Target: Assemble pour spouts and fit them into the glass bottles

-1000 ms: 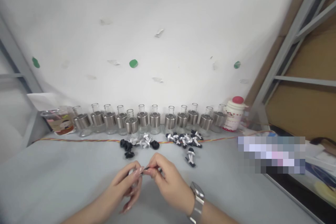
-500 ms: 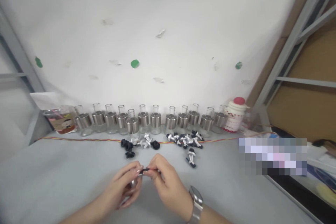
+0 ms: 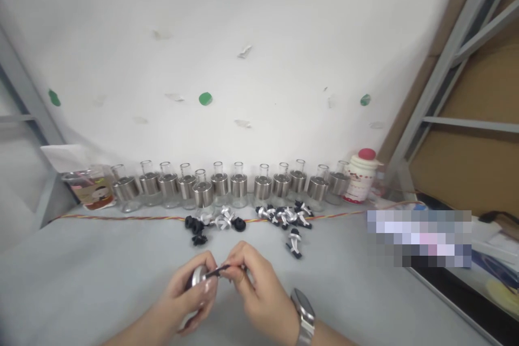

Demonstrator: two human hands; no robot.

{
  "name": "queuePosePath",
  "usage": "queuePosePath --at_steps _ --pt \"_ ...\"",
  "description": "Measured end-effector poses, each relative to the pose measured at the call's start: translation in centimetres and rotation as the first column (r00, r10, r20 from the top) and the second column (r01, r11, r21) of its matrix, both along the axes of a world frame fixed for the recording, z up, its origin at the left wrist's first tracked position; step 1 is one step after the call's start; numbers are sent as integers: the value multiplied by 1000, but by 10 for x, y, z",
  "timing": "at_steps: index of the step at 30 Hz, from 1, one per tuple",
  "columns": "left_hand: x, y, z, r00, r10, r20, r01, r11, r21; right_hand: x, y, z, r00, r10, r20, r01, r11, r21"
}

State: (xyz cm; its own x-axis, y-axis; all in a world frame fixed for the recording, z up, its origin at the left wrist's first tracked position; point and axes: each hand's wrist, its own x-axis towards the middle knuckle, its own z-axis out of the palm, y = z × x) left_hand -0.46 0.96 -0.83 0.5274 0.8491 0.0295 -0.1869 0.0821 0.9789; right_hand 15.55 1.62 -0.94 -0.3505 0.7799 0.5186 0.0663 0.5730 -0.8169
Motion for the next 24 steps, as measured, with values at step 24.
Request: queuePosePath --at_steps 24 --pt "1 0 4 990 110 -92 -122 984 -131 0 1 -3 991 -48 125 36 995 98"
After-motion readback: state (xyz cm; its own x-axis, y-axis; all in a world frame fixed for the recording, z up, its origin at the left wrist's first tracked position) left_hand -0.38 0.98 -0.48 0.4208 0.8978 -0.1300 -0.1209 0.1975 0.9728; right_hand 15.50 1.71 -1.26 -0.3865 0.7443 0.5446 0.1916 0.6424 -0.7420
